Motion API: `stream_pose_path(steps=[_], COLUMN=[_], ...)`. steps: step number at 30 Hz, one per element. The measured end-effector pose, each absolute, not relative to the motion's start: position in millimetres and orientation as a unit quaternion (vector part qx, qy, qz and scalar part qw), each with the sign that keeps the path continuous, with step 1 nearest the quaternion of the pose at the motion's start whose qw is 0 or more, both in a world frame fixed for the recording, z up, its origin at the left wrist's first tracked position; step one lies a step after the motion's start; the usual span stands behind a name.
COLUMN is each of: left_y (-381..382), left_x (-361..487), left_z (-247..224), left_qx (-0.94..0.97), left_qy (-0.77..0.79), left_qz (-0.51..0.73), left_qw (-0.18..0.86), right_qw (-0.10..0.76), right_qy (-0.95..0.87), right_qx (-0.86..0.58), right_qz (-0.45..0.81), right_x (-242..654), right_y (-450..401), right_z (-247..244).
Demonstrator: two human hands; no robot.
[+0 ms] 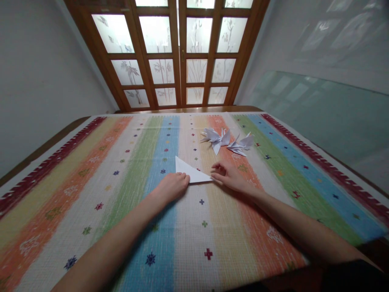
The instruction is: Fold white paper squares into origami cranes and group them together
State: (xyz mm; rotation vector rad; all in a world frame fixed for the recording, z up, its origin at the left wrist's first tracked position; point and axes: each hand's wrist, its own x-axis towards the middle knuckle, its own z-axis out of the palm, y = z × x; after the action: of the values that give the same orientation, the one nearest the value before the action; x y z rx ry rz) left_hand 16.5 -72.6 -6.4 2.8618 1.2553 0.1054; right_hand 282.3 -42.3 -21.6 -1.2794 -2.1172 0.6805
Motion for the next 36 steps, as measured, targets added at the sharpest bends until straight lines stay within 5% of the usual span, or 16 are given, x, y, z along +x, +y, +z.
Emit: stream_pose_path(steps=[8, 12, 21, 31, 36], left_y=[-50, -42, -34, -55, -59], left_x=[11, 24, 28, 35, 44], left_z=[17, 14, -15, -21, -31], left_qx=[0.640, 0.504, 0.491, 0.644, 0.730], left_qy=[0.483, 0.454, 0.520, 0.566, 0.542], left_qz=[0.502, 0.599, 0.592, 0.507, 0.397], left_qw=[0.323, 0.426, 0.371, 0.092, 0.125], right_qw=[0.441, 0.412, 0.422, 0.461, 0.459], right_qy=[-0.703, -0.663, -0.554, -0.593, -0.610], right_qx=[-0.318, -0.297, -0.351, -0.422, -0.396], right_qz=[0.458, 0.550, 0.625, 0.507, 0.511], right_x=[271, 241, 202, 191, 192], right_y=[-10, -15, -22, -26, -27], right_z=[-14, 3, 2, -12, -11])
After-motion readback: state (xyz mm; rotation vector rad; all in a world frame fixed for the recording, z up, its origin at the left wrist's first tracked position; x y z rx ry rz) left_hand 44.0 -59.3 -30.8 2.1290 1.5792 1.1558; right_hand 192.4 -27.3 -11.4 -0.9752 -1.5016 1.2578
